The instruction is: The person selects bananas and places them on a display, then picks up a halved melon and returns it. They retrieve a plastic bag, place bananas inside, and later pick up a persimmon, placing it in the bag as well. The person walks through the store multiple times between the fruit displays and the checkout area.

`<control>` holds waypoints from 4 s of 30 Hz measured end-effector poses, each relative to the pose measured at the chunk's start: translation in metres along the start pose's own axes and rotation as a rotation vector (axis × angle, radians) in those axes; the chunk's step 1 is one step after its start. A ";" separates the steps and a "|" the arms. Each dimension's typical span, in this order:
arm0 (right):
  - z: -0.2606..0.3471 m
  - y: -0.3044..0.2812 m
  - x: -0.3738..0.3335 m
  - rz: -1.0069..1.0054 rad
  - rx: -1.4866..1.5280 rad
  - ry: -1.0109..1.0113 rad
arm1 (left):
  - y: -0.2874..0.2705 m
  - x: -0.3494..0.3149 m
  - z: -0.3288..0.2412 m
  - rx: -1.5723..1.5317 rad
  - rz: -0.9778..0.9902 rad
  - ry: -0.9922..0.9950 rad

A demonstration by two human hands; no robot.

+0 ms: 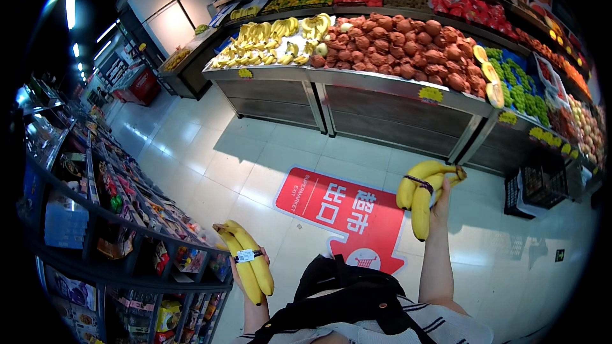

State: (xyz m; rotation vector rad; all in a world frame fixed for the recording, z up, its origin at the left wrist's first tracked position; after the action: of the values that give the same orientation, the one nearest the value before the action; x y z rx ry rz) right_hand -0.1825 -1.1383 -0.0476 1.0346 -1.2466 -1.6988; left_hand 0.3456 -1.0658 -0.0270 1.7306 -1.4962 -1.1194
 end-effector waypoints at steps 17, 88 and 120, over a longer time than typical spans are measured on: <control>-0.259 0.170 0.458 -0.024 -0.072 -0.036 | 0.104 0.578 -0.134 0.020 0.079 -0.071; -0.792 0.275 1.351 -0.188 -0.861 0.237 | 0.259 1.620 0.058 0.192 0.236 -0.890; -0.814 0.237 1.392 -0.003 -1.269 0.046 | 0.217 1.663 0.026 1.602 0.126 -0.214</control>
State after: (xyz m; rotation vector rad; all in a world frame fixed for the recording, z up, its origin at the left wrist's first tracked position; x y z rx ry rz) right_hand 0.0792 -2.7398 -0.2005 0.2663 0.0241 -1.9296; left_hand 0.2441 -2.7297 -0.2149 2.2889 -2.9427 0.2615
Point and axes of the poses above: each hand's wrist, its own x-axis towards the middle knuckle, its own y-axis out of the palm, z = x × y, the point moved 7 cm from there along x, towards the middle knuckle, and after that the axes turned 10 degrees about x, right-handed, at the moved point
